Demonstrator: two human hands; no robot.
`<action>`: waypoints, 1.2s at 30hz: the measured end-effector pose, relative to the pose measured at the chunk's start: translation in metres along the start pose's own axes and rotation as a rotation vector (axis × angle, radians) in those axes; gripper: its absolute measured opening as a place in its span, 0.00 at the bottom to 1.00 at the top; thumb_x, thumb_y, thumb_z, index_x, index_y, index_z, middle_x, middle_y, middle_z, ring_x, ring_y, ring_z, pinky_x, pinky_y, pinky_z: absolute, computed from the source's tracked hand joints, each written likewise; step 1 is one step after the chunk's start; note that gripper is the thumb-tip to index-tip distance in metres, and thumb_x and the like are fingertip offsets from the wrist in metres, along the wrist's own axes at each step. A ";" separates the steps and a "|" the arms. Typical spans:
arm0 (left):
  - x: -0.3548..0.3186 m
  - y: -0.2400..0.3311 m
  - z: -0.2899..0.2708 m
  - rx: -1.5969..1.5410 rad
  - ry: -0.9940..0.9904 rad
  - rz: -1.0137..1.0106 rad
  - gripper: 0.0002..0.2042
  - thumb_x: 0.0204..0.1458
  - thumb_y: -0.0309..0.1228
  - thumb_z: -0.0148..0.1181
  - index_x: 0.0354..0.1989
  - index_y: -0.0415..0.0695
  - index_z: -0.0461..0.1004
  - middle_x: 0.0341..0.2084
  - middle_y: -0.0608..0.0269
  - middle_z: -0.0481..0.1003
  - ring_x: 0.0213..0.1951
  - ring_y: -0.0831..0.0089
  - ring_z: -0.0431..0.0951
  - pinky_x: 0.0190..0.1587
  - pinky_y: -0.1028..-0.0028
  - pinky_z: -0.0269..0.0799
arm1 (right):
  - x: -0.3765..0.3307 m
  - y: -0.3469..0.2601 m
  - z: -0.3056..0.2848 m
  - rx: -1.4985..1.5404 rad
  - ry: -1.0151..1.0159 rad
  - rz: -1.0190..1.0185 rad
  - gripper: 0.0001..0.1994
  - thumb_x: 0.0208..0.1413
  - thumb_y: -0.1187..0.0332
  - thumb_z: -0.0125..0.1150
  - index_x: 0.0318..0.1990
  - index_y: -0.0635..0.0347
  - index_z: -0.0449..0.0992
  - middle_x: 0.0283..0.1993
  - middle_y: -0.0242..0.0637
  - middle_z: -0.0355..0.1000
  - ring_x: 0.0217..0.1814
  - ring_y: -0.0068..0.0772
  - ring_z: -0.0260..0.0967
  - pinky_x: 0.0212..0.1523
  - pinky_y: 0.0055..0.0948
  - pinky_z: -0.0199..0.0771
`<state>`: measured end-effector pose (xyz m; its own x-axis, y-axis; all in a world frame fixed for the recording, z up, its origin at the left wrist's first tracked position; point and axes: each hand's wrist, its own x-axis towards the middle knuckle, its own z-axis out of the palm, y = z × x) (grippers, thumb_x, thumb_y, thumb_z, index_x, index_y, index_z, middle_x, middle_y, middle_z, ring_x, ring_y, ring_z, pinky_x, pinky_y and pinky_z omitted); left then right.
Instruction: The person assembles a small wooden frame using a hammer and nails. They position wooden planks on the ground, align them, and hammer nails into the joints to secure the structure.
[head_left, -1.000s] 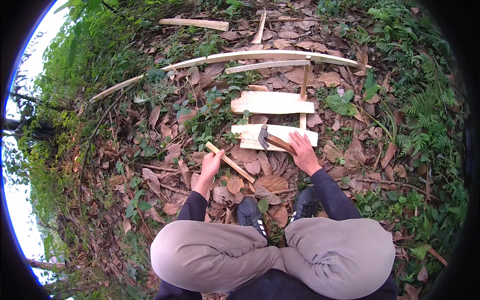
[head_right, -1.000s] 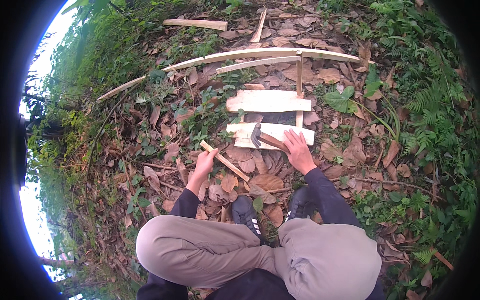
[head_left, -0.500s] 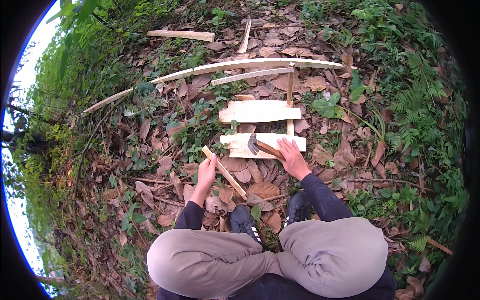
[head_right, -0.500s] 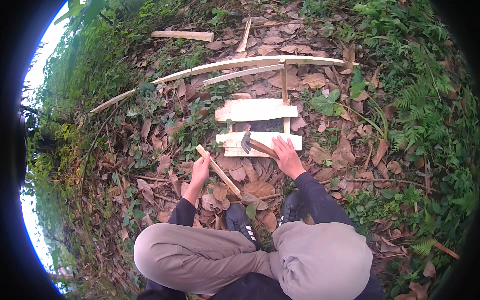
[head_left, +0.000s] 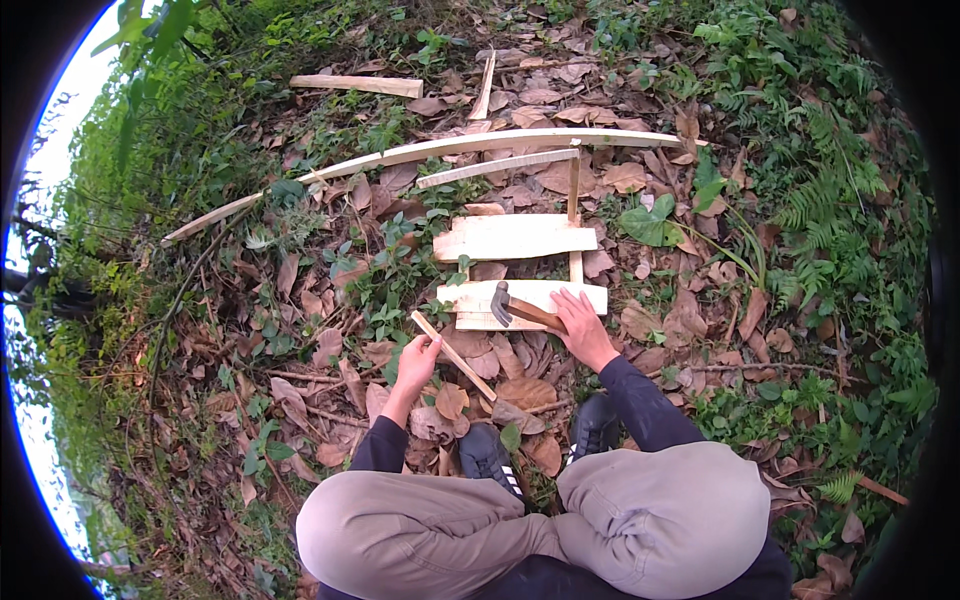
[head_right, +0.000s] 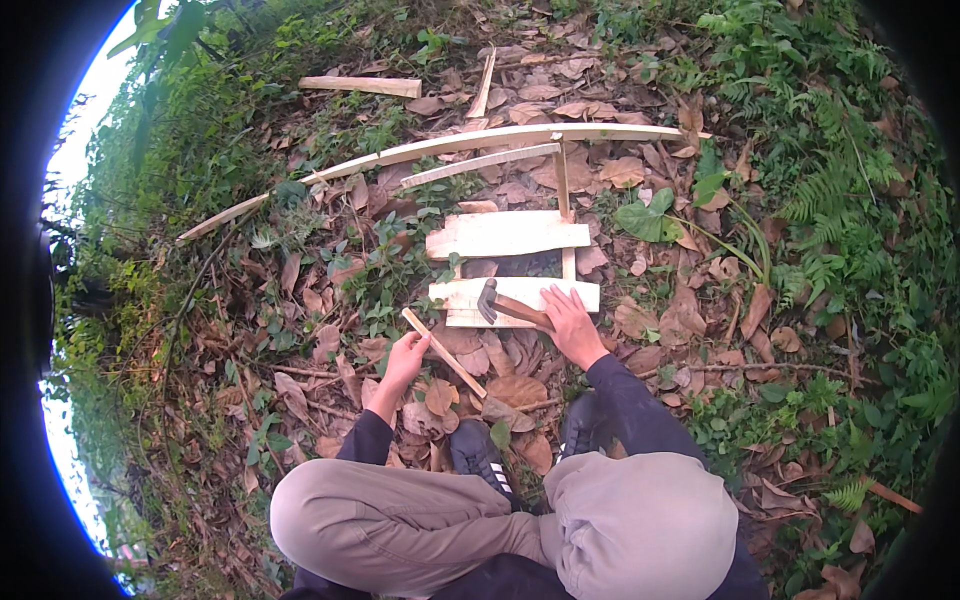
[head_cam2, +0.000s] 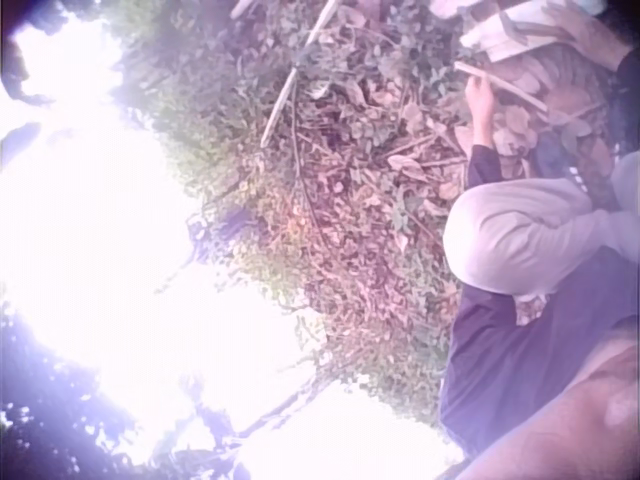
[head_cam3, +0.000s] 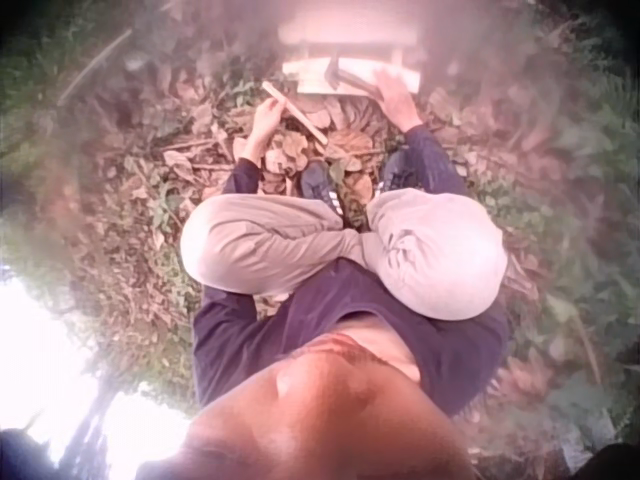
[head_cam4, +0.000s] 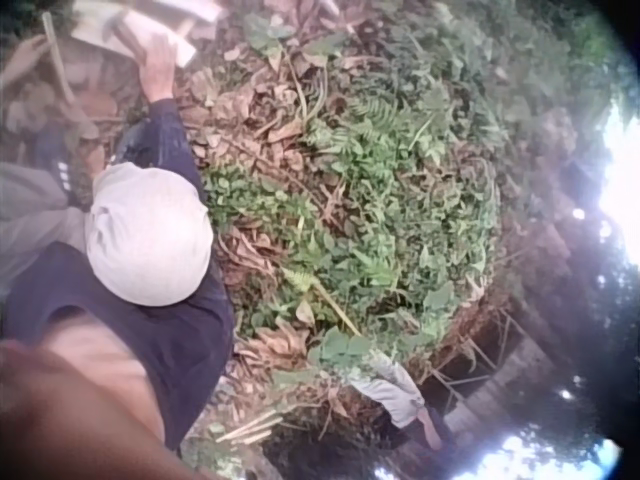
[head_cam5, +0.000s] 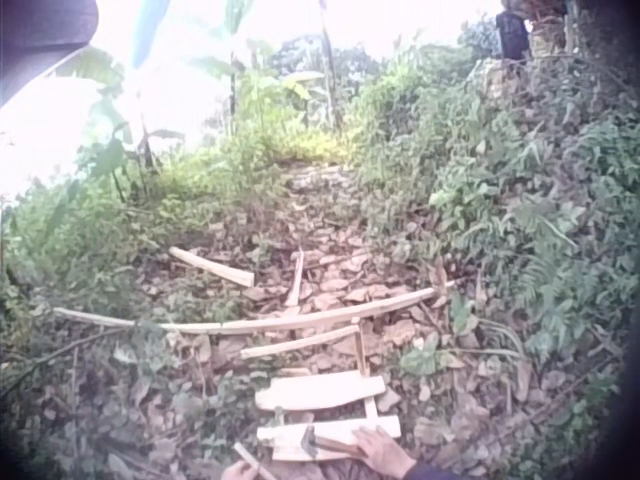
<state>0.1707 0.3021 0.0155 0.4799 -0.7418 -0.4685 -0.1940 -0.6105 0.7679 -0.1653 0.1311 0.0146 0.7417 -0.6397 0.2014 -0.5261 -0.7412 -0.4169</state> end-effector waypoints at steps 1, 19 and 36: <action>0.000 0.004 0.000 -0.011 -0.003 -0.001 0.19 0.64 0.44 0.61 0.50 0.38 0.80 0.26 0.68 0.76 0.30 0.80 0.72 0.36 0.72 0.69 | 0.003 0.000 -0.003 -0.003 0.001 -0.003 0.22 0.56 0.60 0.71 0.51 0.67 0.73 0.71 0.46 0.65 0.78 0.50 0.56 0.76 0.56 0.53; -0.013 -0.005 -0.014 -0.053 -0.026 -0.091 0.16 0.68 0.40 0.58 0.49 0.38 0.79 0.27 0.72 0.73 0.27 0.84 0.67 0.31 0.77 0.62 | 0.072 -0.011 0.015 -0.116 -0.230 -0.179 0.37 0.38 0.42 0.78 0.44 0.68 0.76 0.69 0.61 0.60 0.72 0.62 0.57 0.74 0.57 0.55; -0.010 0.003 -0.016 0.080 -0.004 -0.012 0.22 0.62 0.47 0.61 0.48 0.37 0.81 0.30 0.54 0.83 0.32 0.65 0.82 0.39 0.62 0.75 | 0.094 0.006 -0.065 0.040 -0.422 -0.267 0.32 0.38 0.44 0.79 0.40 0.65 0.78 0.50 0.46 0.67 0.54 0.51 0.65 0.56 0.46 0.68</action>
<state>0.1787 0.3123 0.0296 0.4789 -0.7353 -0.4795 -0.2558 -0.6394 0.7251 -0.1260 0.0528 0.0887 0.9564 -0.2842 -0.0672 -0.2845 -0.8545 -0.4347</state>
